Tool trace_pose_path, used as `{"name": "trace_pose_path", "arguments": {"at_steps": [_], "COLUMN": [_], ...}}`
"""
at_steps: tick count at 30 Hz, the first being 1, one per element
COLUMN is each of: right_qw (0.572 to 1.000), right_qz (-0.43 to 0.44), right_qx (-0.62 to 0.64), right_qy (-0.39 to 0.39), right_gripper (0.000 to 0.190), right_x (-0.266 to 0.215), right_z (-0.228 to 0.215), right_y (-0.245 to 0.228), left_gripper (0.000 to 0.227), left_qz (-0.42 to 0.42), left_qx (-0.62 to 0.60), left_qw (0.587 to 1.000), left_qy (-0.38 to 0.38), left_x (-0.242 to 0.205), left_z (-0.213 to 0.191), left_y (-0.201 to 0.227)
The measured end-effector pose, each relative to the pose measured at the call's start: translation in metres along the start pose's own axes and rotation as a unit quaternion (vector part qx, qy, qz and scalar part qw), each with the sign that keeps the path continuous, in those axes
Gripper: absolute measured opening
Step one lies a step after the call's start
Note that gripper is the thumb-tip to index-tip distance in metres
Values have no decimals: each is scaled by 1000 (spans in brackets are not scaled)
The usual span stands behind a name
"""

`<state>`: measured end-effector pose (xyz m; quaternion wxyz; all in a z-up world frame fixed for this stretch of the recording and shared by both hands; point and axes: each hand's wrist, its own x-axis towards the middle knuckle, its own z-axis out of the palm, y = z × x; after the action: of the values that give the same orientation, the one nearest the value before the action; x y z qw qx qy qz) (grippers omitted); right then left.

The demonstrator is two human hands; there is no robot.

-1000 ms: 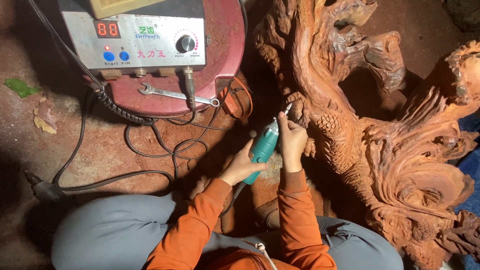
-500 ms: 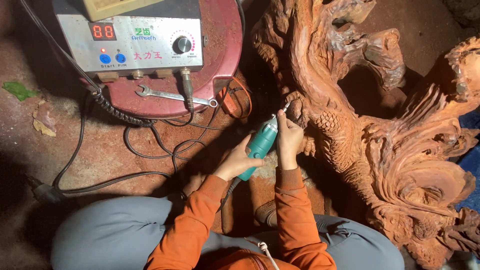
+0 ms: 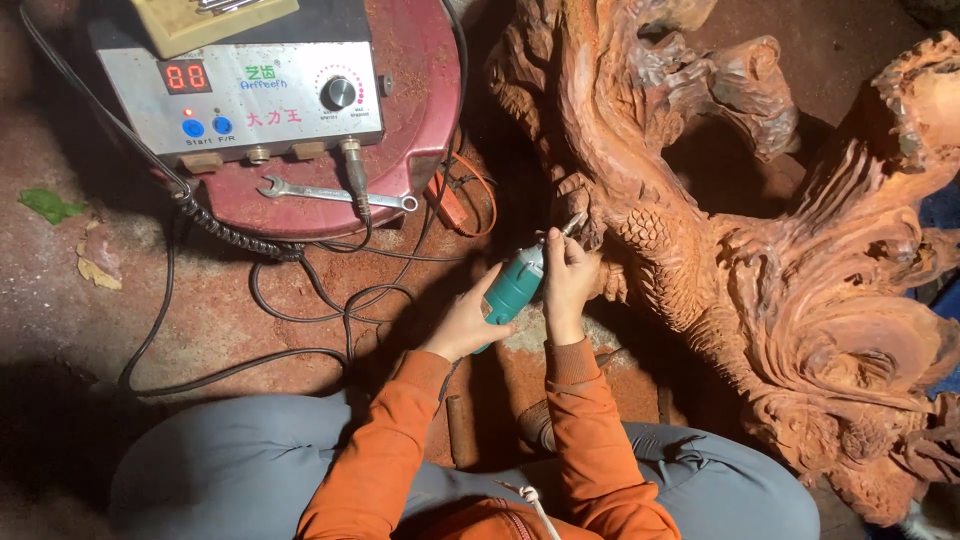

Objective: Refining and detailing a large wooden sculpture using a rotary carving tool.

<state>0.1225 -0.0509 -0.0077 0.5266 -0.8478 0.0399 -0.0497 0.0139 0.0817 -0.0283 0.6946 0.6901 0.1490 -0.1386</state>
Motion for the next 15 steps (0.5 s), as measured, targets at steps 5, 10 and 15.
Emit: {"name": "trace_pose_path", "arguments": {"at_steps": [5, 10, 15], "right_qw": [999, 997, 995], "right_qz": [-40, -59, -65], "right_qx": [-26, -47, -57], "right_qy": [-11, -14, -45], "right_gripper": [28, 28, 26], "right_x": [-16, -17, -15], "right_z": [-1, -5, -6], "right_y": [-25, -17, -9], "left_gripper": [101, 101, 101], "left_qz": [23, 31, 24], "left_qx": [-3, 13, -9], "left_qw": [1000, 999, 999], "left_qy": [12, 21, 48], "left_x": [0, 1, 1], "left_z": [8, 19, 32], "left_y": [-13, -21, -29]}}
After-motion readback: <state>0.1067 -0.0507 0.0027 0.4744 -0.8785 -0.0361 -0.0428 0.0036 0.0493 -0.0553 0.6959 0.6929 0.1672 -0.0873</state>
